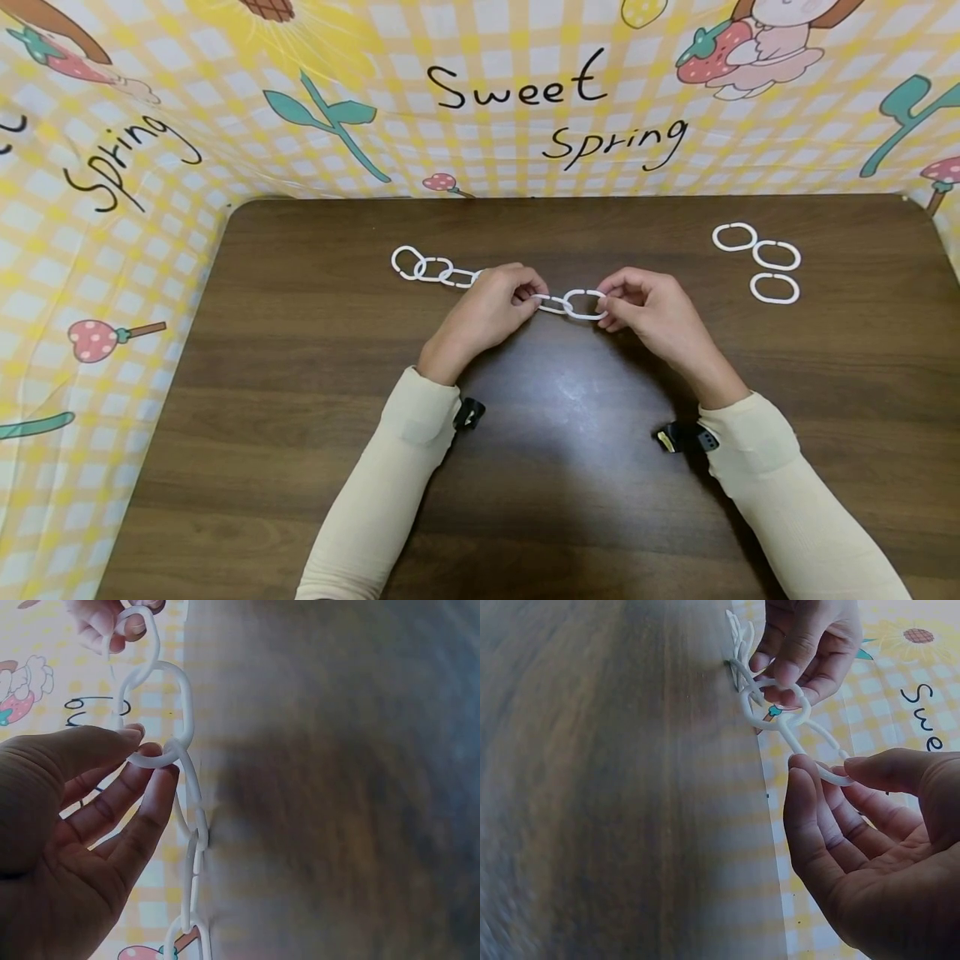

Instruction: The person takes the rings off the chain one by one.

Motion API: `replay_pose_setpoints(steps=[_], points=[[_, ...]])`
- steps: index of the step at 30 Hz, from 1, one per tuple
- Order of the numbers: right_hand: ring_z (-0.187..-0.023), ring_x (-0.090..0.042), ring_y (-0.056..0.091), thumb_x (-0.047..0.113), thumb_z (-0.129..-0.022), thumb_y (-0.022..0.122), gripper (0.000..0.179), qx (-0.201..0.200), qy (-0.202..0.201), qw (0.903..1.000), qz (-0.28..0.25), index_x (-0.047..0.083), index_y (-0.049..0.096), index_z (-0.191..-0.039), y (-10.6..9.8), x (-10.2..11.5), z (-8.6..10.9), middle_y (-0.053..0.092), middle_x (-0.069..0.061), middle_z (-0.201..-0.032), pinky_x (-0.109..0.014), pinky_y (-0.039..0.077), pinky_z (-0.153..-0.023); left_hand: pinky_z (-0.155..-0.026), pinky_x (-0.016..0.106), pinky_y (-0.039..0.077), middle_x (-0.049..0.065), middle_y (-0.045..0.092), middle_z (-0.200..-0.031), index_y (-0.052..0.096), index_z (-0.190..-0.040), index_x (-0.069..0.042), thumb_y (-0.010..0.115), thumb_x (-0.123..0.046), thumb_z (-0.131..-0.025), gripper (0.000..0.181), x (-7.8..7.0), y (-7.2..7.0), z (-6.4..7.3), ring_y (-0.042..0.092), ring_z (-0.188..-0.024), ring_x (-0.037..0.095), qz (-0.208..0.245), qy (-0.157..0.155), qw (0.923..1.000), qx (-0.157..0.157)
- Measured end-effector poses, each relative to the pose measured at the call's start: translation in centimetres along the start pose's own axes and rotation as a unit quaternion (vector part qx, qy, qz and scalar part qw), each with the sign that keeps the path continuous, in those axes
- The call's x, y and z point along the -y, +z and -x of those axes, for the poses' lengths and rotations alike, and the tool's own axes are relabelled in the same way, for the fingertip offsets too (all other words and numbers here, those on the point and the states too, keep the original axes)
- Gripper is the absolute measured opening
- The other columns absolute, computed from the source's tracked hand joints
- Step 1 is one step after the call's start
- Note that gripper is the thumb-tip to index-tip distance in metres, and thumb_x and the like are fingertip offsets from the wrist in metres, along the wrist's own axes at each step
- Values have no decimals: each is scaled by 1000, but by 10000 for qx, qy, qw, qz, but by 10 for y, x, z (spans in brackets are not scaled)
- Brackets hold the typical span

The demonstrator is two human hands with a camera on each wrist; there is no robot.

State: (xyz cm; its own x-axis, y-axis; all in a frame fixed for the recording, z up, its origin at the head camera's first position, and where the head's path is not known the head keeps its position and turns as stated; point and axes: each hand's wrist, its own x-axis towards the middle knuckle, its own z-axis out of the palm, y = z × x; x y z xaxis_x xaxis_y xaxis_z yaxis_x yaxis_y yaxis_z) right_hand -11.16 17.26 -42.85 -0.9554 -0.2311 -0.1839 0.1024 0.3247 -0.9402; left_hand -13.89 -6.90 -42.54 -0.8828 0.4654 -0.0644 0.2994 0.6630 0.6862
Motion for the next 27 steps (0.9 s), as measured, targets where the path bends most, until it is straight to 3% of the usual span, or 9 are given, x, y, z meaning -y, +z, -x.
replay_pose_setpoints(steps=[15,27], points=[[-72,-8,71,-3,-100,60,17,88,85,9999,-80,-13,68,-111,4,-1,-1,71,-27,-96,-27,63,-69,-82,26,54,5,71,-96,80,-103,-7,69,-4,-97,13,-4,0,1,65,-89,16,219,122,9997,-57],[-70,-8,69,-2,-100,62,18,84,-3,9998,164,-11,71,-113,8,-2,-2,72,-26,-94,-26,62,-67,-82,26,55,6,72,-98,79,-104,-7,68,-2,-98,14,-3,1,3,66,-90,16,359,-73,9993,-14]])
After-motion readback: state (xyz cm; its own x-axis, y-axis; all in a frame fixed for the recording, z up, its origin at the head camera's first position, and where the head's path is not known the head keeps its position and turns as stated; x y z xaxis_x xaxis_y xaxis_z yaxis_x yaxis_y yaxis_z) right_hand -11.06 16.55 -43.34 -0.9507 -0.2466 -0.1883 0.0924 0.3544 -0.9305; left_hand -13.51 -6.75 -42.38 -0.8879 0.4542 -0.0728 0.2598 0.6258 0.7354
